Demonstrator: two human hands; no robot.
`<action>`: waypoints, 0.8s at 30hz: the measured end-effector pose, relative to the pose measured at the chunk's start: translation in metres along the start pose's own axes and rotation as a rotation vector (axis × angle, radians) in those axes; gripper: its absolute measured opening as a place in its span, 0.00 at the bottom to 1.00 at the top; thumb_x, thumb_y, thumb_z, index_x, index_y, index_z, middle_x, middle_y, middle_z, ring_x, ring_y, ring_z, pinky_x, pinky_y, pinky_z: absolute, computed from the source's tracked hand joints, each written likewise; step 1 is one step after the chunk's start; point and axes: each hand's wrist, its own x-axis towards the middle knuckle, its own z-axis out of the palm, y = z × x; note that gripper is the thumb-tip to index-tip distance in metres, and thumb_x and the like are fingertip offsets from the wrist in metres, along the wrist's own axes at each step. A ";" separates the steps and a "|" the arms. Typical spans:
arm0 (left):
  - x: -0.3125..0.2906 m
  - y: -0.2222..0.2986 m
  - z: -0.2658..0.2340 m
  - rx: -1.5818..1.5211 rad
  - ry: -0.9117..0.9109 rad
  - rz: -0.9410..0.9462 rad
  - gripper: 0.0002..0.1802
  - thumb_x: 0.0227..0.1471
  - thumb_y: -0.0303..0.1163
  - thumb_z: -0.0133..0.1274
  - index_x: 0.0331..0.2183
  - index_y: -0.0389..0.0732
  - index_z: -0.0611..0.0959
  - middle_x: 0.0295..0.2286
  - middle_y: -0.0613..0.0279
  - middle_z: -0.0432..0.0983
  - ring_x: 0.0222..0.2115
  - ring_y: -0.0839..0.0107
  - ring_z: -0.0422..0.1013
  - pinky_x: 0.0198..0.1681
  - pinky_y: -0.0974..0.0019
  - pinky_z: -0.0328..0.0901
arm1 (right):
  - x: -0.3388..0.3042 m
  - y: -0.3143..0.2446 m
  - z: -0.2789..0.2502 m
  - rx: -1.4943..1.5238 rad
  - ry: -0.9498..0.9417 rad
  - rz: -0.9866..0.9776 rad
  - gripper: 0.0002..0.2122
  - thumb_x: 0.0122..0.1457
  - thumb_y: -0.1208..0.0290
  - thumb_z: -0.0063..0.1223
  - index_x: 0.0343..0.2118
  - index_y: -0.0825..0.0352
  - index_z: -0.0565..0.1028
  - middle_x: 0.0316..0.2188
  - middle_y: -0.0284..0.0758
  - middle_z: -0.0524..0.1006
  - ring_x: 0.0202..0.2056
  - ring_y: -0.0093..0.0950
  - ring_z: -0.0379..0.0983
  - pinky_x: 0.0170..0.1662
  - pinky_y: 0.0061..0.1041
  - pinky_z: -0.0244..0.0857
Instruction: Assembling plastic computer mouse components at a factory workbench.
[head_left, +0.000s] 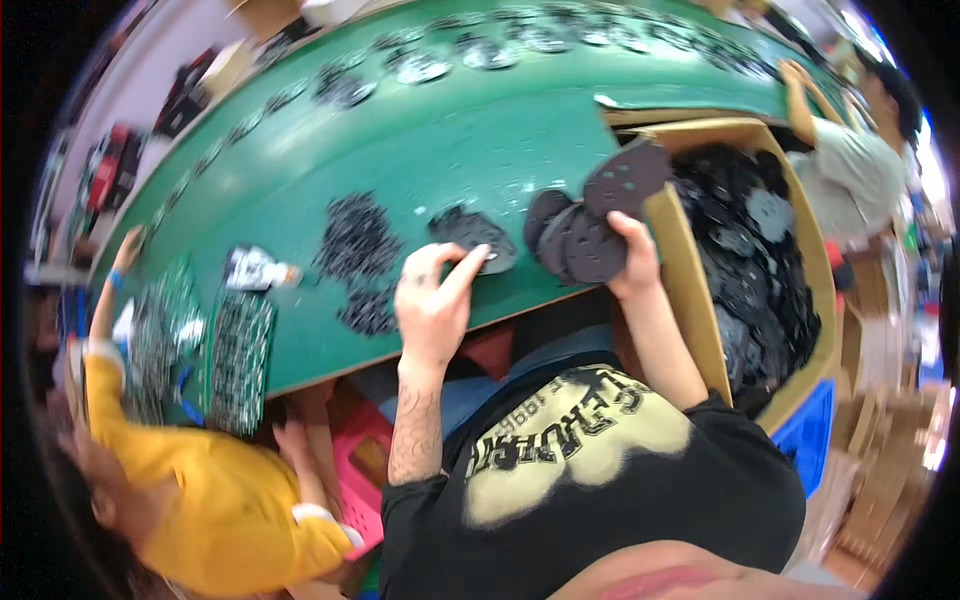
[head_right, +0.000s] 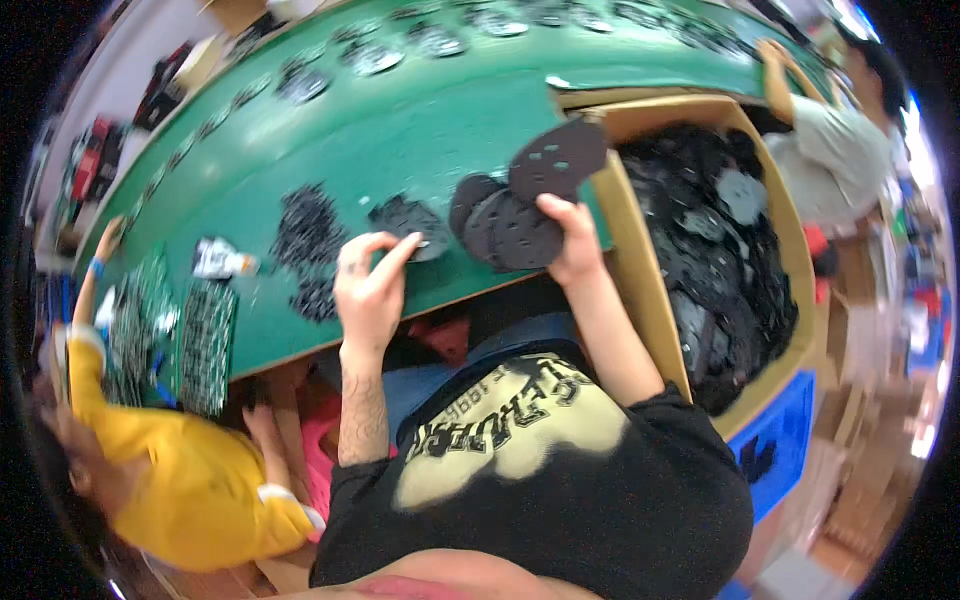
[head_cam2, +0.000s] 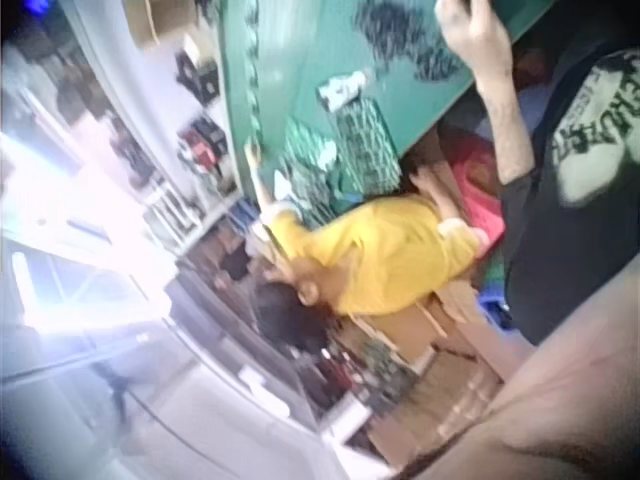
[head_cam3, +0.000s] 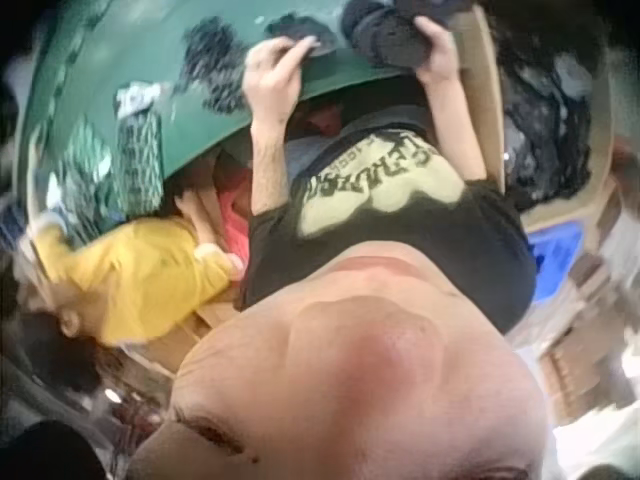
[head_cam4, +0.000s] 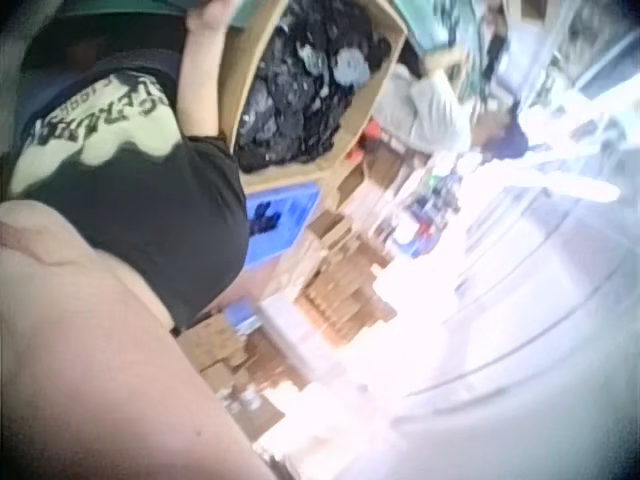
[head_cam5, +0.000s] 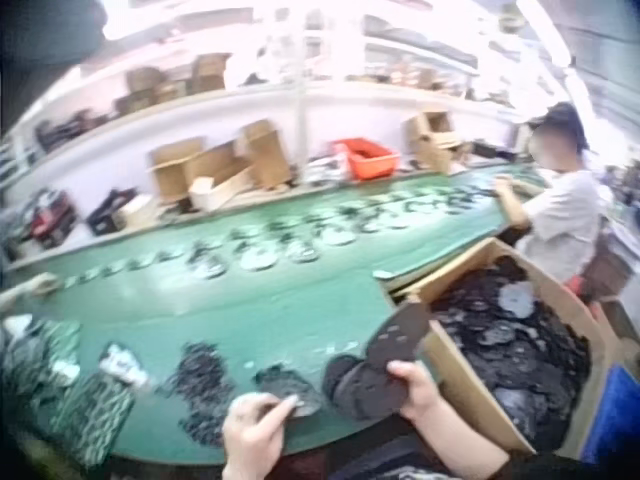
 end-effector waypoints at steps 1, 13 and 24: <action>-0.006 -0.006 -0.006 0.028 -0.034 -0.013 0.19 0.38 0.20 0.55 0.37 0.44 0.83 0.32 0.60 0.72 0.36 0.60 0.70 0.40 0.60 0.66 | 0.005 0.007 0.003 -0.033 -0.026 -0.022 0.18 0.57 0.66 0.47 0.48 0.71 0.70 0.43 0.40 0.75 0.44 0.33 0.73 0.50 0.34 0.67; -0.017 0.060 -0.006 -1.113 0.147 -0.552 0.45 0.49 0.48 0.57 0.60 0.39 0.56 0.56 0.51 0.56 0.57 0.61 0.56 0.61 0.58 0.50 | -0.007 0.029 0.016 0.029 -0.150 0.123 0.24 0.56 0.64 0.47 0.55 0.69 0.63 0.50 0.42 0.70 0.50 0.37 0.68 0.54 0.37 0.63; -0.018 0.062 0.021 -1.167 0.365 -0.872 0.48 0.43 0.30 0.65 0.59 0.35 0.54 0.54 0.56 0.60 0.55 0.69 0.58 0.59 0.63 0.53 | -0.015 0.038 0.095 -0.150 -0.022 0.000 0.26 0.53 0.77 0.52 0.56 0.71 0.60 0.48 0.41 0.70 0.45 0.34 0.71 0.49 0.32 0.66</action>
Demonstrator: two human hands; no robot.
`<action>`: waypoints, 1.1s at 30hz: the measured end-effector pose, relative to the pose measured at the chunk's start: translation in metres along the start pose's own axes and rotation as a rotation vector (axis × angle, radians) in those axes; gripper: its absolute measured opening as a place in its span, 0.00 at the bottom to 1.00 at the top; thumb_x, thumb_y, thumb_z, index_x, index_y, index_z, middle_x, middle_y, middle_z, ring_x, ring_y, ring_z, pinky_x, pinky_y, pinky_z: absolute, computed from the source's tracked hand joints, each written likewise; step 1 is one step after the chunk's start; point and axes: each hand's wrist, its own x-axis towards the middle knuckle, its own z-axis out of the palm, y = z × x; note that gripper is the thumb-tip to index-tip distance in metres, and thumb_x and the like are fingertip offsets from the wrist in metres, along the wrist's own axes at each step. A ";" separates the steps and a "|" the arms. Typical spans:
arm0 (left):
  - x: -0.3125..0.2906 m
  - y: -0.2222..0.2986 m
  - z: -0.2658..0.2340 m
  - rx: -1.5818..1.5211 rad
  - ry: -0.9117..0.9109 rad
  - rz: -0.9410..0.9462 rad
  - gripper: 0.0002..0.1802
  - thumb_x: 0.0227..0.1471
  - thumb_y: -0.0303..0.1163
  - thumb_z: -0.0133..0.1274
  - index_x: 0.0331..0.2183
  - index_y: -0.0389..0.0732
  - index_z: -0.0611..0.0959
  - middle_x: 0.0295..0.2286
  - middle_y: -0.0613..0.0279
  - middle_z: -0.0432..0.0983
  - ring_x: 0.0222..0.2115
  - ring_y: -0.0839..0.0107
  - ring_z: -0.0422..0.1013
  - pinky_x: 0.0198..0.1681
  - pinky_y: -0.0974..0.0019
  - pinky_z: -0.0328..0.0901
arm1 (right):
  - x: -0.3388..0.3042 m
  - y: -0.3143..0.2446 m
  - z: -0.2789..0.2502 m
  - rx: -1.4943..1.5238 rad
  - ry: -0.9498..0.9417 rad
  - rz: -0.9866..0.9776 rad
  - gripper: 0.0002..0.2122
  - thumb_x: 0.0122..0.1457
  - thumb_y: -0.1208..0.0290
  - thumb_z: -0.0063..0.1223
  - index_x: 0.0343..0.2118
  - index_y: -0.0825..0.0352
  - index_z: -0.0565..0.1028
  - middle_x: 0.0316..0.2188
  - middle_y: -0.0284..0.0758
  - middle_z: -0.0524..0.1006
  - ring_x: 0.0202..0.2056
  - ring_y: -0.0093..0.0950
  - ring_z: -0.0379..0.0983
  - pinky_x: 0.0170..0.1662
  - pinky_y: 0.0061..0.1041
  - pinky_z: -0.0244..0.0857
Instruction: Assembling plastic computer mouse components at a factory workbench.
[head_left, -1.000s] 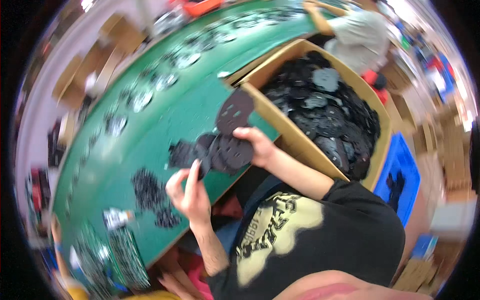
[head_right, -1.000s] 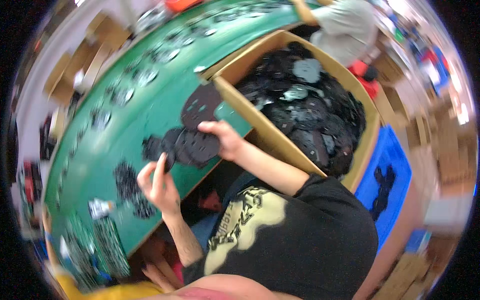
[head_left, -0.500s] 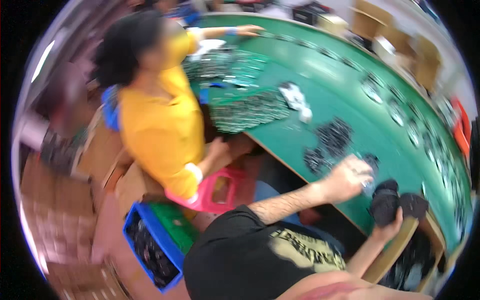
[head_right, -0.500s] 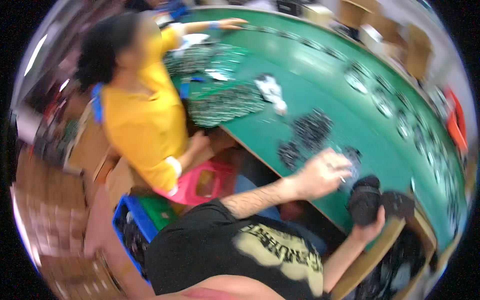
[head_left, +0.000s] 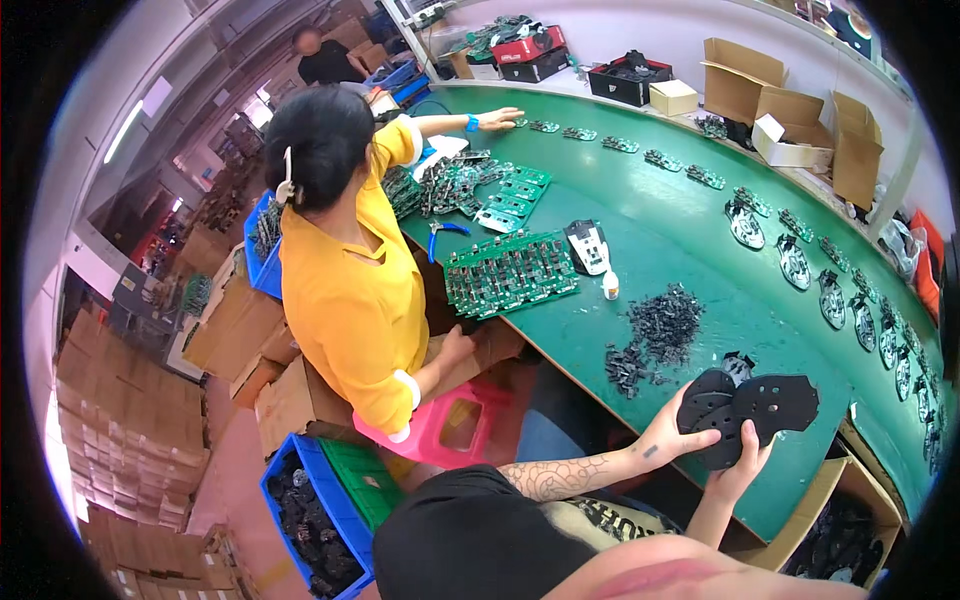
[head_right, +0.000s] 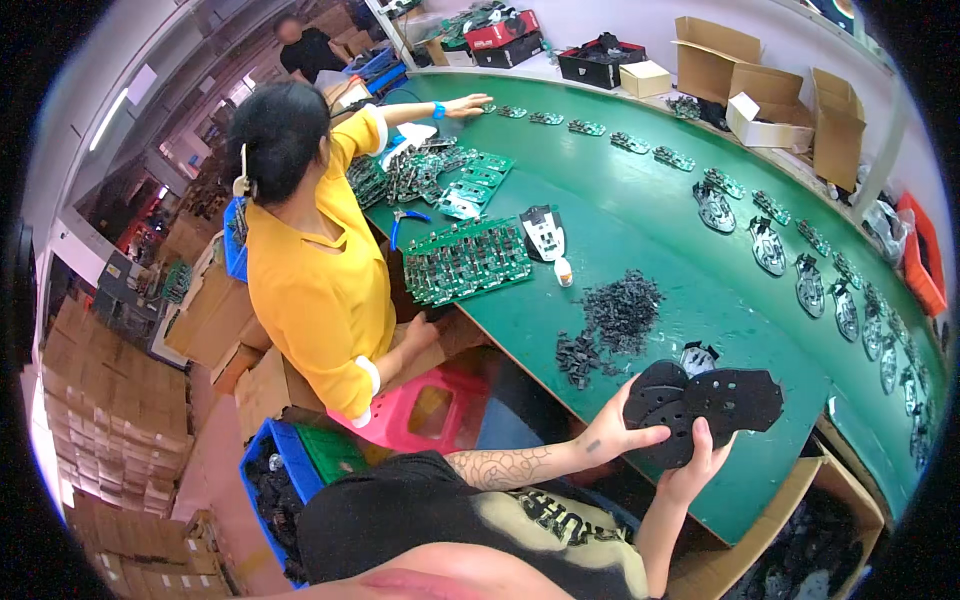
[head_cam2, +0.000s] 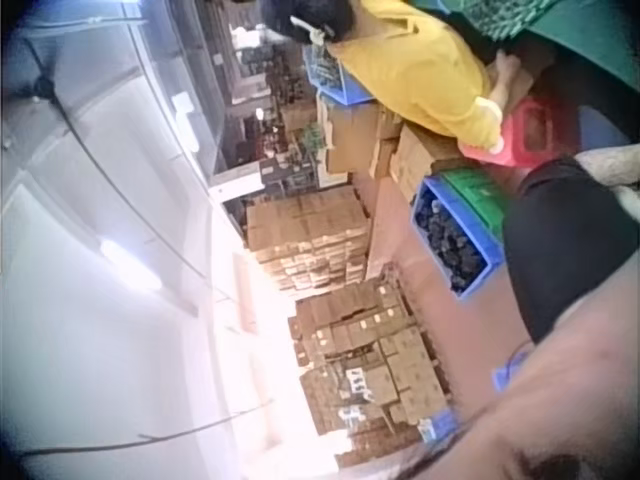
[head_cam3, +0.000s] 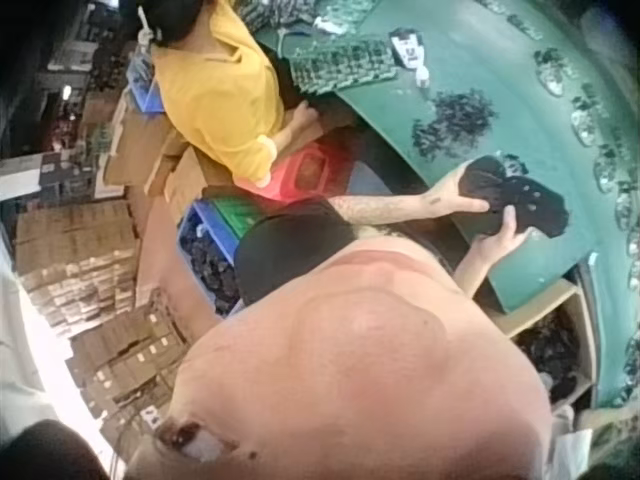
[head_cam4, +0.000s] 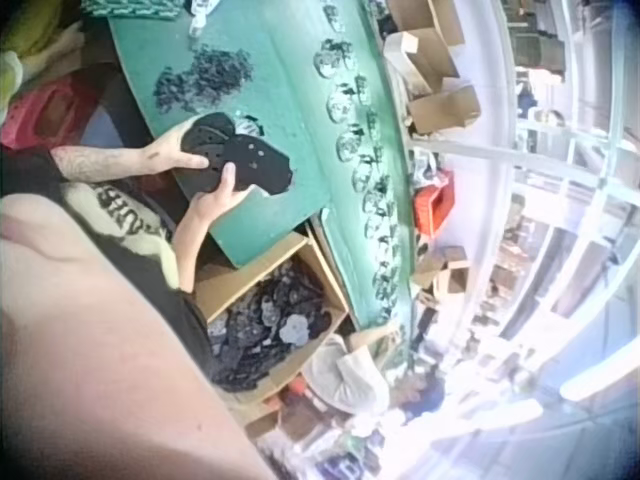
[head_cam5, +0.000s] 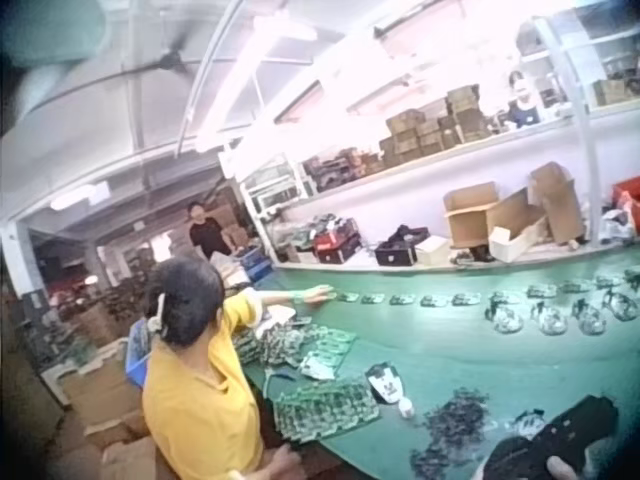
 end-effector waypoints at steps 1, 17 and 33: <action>-0.001 -0.002 0.000 -0.002 0.001 0.003 0.48 0.43 0.30 0.65 0.59 0.35 0.54 0.54 0.56 0.60 0.55 0.69 0.58 0.59 0.63 0.53 | -0.001 -0.002 0.003 -0.002 -0.003 -0.001 0.26 0.53 0.77 0.52 0.56 0.71 0.60 0.48 0.41 0.70 0.45 0.34 0.71 0.49 0.32 0.66; -0.009 0.001 -0.014 -0.205 0.070 -0.005 0.43 0.44 0.27 0.62 0.58 0.36 0.58 0.52 0.59 0.64 0.53 0.70 0.61 0.58 0.64 0.55 | 0.052 -0.042 -0.054 -0.574 -0.069 -0.659 0.12 0.59 0.83 0.41 0.44 0.72 0.73 0.52 0.43 0.70 0.56 0.37 0.64 0.60 0.36 0.55; 0.007 0.010 -0.014 -0.161 -0.059 -0.207 0.44 0.43 0.28 0.64 0.58 0.37 0.59 0.50 0.59 0.64 0.51 0.70 0.61 0.57 0.64 0.55 | 0.038 -0.029 -0.066 -1.470 -0.196 -0.441 0.17 0.55 0.79 0.39 0.48 0.66 0.71 0.60 0.41 0.59 0.64 0.44 0.45 0.64 0.41 0.40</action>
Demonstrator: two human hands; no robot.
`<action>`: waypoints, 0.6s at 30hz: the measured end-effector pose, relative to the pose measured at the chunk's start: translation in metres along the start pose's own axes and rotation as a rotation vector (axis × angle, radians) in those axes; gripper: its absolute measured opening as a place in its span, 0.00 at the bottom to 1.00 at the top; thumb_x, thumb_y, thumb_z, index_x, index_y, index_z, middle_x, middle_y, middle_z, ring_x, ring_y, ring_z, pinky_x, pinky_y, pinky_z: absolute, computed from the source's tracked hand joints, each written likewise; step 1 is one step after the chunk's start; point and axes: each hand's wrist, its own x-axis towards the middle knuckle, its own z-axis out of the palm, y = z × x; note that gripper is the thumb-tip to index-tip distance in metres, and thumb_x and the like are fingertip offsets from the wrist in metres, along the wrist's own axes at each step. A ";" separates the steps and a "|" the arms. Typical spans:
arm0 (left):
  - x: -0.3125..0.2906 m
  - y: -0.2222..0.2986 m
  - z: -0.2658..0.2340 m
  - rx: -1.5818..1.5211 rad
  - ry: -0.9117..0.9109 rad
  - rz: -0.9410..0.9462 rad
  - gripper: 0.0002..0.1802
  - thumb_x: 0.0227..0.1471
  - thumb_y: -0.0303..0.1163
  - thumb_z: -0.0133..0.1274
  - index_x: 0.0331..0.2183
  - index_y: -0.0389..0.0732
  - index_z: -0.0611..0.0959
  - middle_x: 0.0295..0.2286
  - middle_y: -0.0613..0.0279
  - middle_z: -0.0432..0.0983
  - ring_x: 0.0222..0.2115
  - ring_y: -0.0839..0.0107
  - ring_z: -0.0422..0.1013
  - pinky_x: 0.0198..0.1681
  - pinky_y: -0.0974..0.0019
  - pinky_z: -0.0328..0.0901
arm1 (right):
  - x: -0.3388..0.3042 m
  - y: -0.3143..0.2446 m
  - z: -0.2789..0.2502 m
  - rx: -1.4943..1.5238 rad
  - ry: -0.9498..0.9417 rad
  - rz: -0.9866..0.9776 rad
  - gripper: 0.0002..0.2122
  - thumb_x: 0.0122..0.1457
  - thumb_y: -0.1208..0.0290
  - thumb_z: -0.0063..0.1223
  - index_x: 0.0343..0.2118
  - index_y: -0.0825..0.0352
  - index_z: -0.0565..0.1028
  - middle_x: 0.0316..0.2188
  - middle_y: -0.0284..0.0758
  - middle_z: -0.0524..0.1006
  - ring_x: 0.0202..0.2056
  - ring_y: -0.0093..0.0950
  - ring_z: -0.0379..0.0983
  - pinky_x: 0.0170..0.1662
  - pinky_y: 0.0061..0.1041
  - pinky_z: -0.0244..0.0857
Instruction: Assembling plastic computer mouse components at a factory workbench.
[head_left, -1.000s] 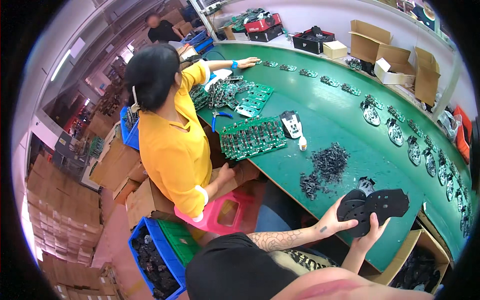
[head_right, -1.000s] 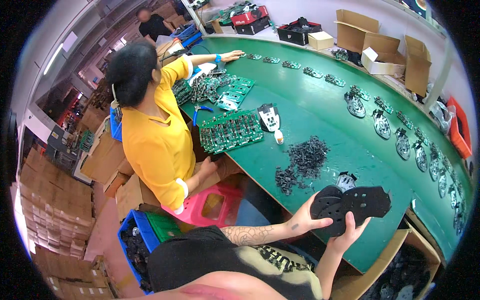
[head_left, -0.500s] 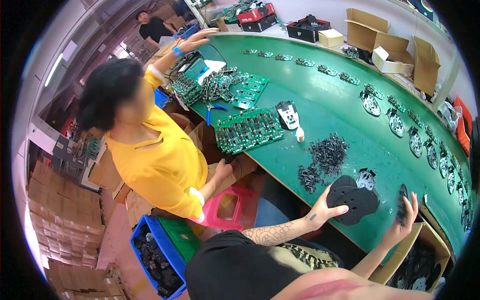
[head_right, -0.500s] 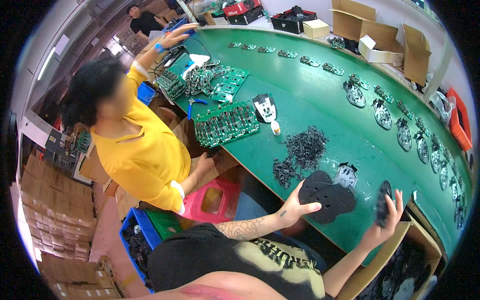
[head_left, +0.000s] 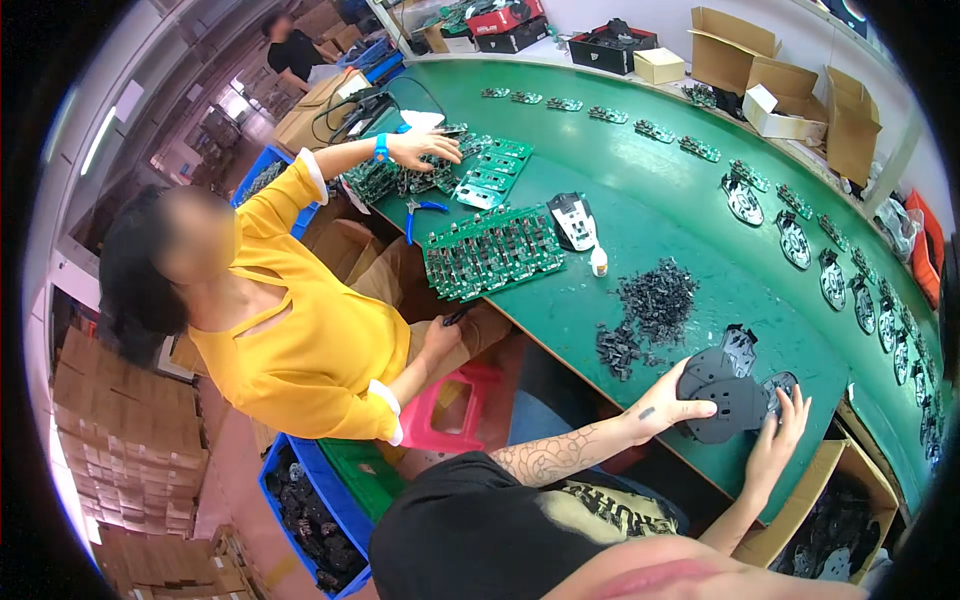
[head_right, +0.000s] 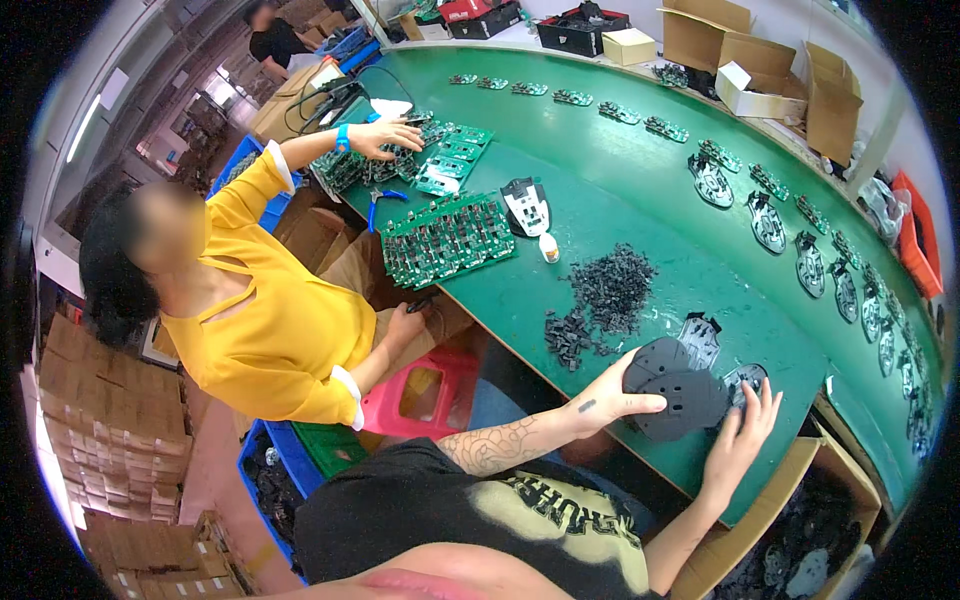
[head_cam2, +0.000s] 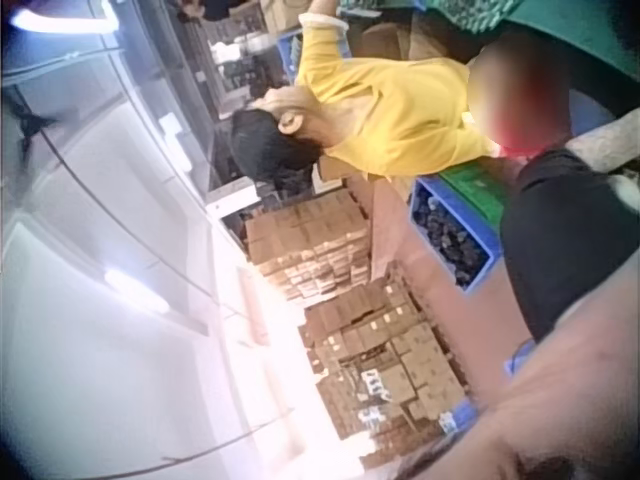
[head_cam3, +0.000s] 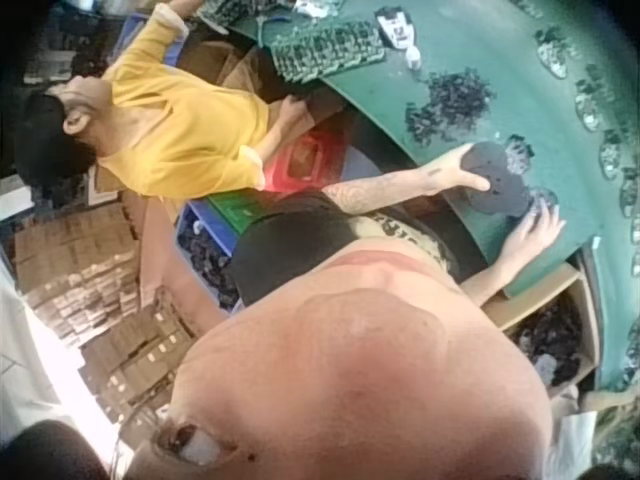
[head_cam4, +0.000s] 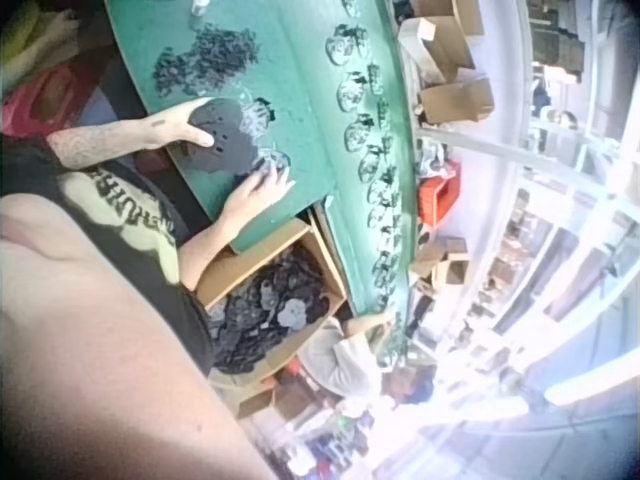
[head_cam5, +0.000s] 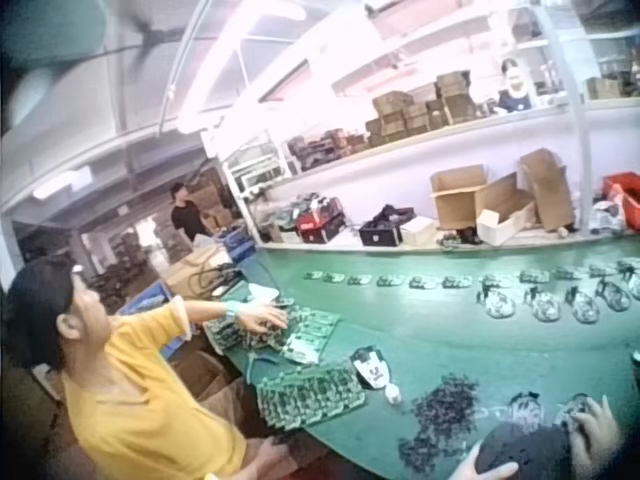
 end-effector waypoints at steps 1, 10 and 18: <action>0.003 -0.002 0.002 -0.012 0.000 -0.001 0.44 0.43 0.28 0.64 0.58 0.37 0.59 0.50 0.60 0.64 0.51 0.70 0.61 0.57 0.63 0.55 | -0.007 -0.005 0.004 -0.091 0.002 0.001 0.20 0.55 0.79 0.39 0.52 0.64 0.69 0.61 0.42 0.58 0.65 0.46 0.42 0.65 0.43 0.37; 0.008 0.003 0.008 -0.031 0.115 -0.061 0.41 0.42 0.23 0.63 0.55 0.35 0.61 0.48 0.56 0.68 0.47 0.67 0.67 0.54 0.62 0.61 | 0.013 -0.004 -0.010 -0.092 -0.011 -0.001 0.14 0.54 0.76 0.46 0.43 0.60 0.76 0.60 0.42 0.60 0.62 0.49 0.46 0.64 0.43 0.40; -0.003 -0.004 0.015 -0.057 0.023 -0.131 0.39 0.44 0.19 0.60 0.56 0.36 0.60 0.48 0.55 0.67 0.49 0.66 0.66 0.54 0.62 0.61 | -0.001 -0.001 -0.007 -0.054 -0.081 -0.042 0.12 0.51 0.70 0.56 0.40 0.59 0.76 0.56 0.38 0.66 0.61 0.44 0.52 0.62 0.42 0.46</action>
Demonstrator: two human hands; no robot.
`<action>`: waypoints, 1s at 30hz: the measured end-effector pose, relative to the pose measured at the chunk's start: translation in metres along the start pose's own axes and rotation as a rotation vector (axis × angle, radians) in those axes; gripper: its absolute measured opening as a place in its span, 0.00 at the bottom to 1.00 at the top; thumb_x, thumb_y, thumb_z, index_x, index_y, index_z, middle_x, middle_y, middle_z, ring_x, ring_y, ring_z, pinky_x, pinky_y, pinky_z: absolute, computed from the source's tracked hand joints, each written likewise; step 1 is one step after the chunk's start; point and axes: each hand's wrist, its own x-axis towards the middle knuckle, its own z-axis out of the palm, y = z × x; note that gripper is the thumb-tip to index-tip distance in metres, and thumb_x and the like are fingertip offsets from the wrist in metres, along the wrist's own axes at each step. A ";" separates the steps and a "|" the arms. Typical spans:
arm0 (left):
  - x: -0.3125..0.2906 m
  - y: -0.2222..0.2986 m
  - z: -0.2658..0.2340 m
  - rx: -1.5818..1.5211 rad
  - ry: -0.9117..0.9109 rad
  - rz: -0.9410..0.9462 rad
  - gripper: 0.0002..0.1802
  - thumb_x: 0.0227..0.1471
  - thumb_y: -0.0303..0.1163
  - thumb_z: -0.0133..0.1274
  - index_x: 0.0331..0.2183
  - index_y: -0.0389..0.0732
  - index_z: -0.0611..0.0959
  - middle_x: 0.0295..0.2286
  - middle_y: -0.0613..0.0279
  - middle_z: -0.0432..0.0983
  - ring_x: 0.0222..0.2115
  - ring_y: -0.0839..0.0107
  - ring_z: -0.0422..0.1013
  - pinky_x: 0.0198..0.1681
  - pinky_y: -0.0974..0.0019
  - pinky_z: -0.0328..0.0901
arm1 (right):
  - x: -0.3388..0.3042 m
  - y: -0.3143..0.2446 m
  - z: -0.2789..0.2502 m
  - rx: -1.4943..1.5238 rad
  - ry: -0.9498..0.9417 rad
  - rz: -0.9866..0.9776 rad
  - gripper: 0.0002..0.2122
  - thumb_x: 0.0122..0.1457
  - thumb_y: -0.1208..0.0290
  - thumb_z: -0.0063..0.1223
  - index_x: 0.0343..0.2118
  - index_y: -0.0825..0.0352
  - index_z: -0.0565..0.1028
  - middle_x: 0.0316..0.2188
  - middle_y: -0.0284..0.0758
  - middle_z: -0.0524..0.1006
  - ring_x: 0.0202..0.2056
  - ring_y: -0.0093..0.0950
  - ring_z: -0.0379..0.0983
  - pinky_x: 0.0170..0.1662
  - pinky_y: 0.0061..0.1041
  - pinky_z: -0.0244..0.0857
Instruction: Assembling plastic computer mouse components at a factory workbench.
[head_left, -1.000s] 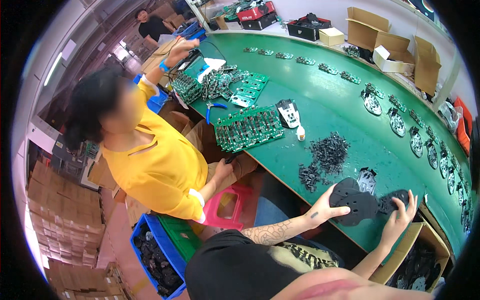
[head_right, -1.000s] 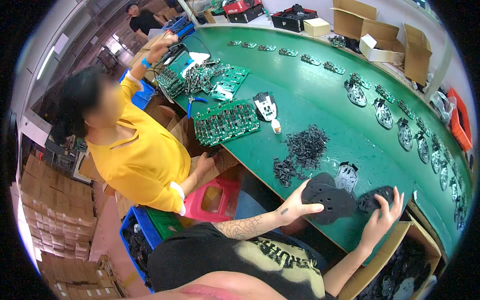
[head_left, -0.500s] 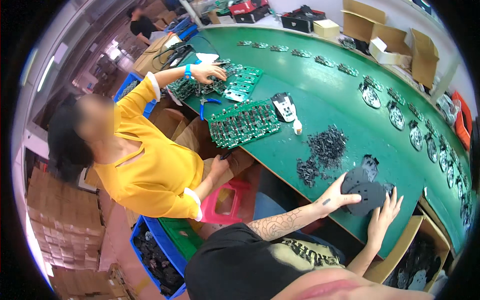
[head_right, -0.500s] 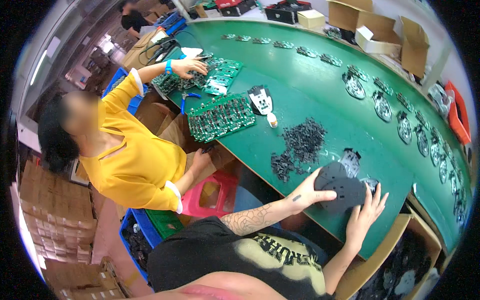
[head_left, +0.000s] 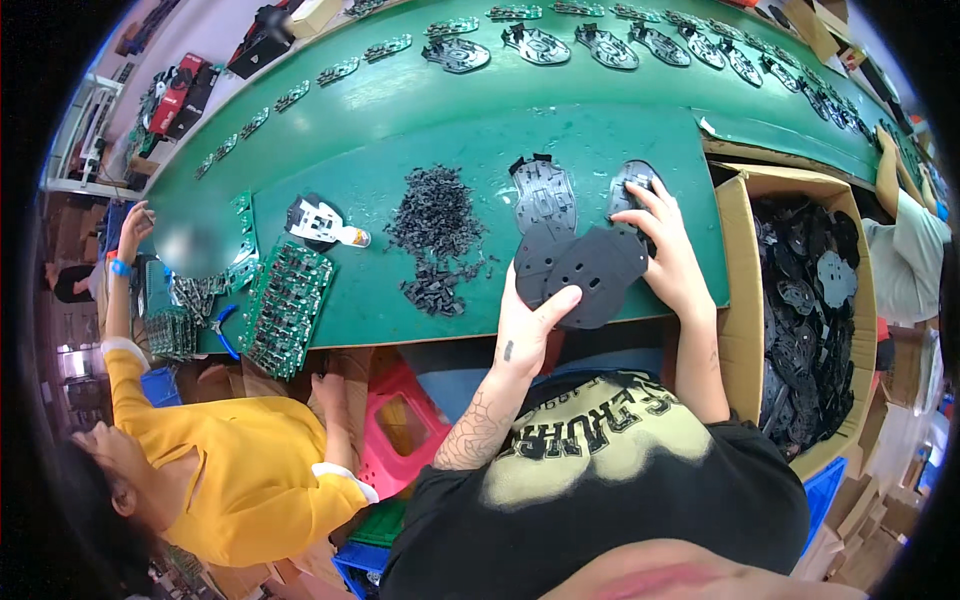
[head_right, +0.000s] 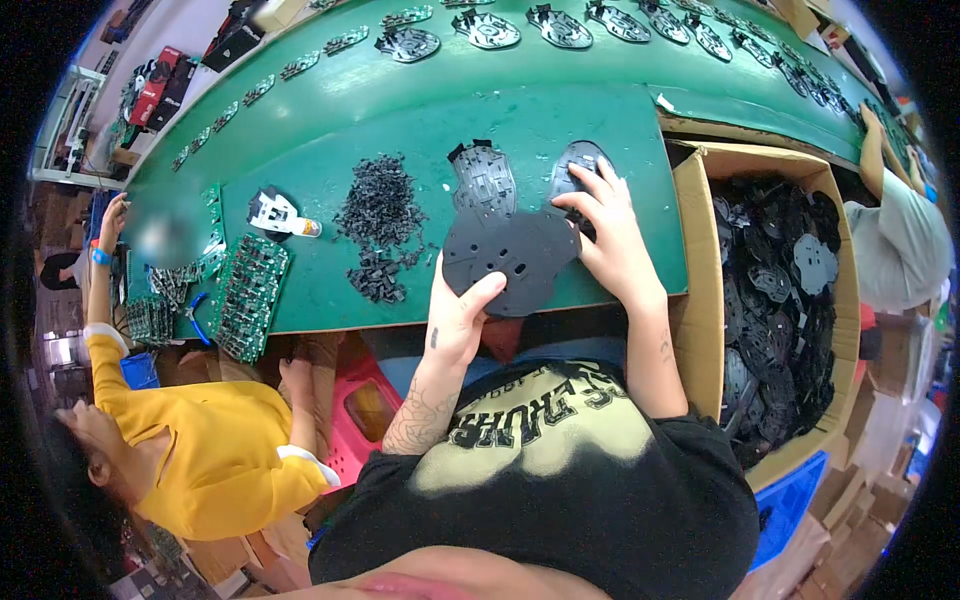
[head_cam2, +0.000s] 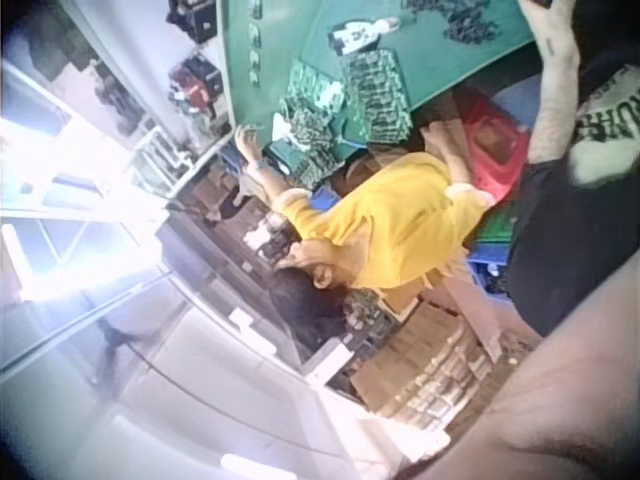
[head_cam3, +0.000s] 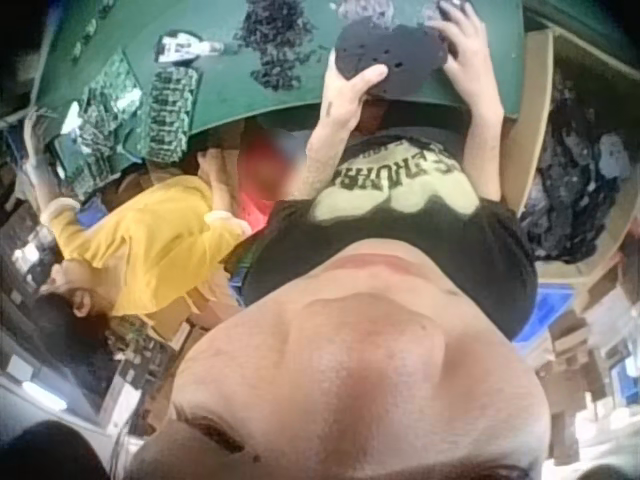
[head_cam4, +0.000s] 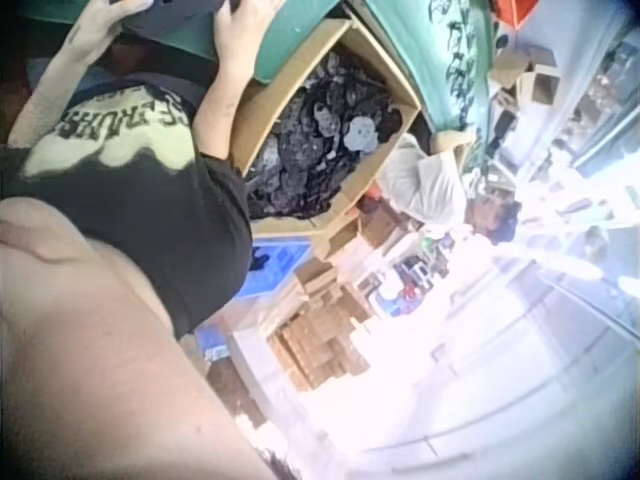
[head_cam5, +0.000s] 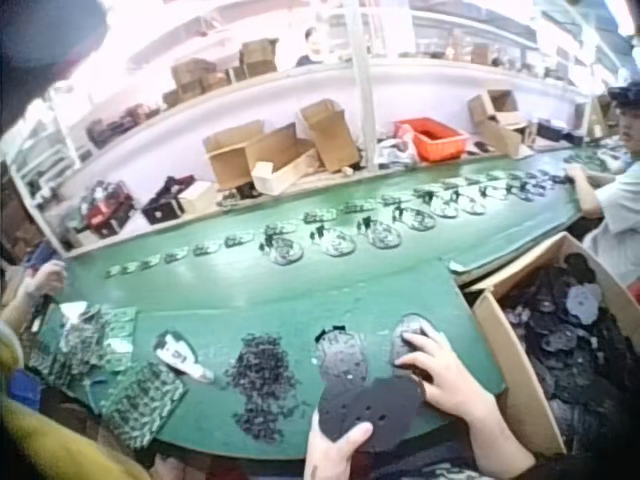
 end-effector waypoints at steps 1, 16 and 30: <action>0.001 0.000 0.000 -0.003 -0.003 -0.006 0.39 0.44 0.19 0.60 0.56 0.36 0.60 0.48 0.55 0.67 0.49 0.66 0.66 0.54 0.62 0.61 | 0.001 0.000 0.000 0.029 -0.010 -0.033 0.12 0.51 0.69 0.57 0.40 0.59 0.76 0.55 0.38 0.66 0.60 0.43 0.53 0.61 0.42 0.48; -0.001 0.002 -0.003 0.010 -0.088 -0.014 0.41 0.44 0.21 0.61 0.57 0.36 0.59 0.50 0.56 0.65 0.50 0.67 0.64 0.55 0.62 0.60 | 0.007 0.016 -0.010 -0.136 0.119 -0.034 0.17 0.53 0.76 0.54 0.48 0.64 0.72 0.50 0.40 0.68 0.46 0.38 0.64 0.52 0.34 0.59; 0.019 0.004 -0.006 0.047 -0.002 0.012 0.39 0.43 0.21 0.61 0.56 0.37 0.61 0.47 0.57 0.68 0.47 0.68 0.67 0.51 0.63 0.64 | 0.006 -0.026 0.014 -0.171 0.008 0.044 0.21 0.49 0.74 0.55 0.49 0.57 0.74 0.52 0.36 0.66 0.52 0.37 0.60 0.54 0.34 0.55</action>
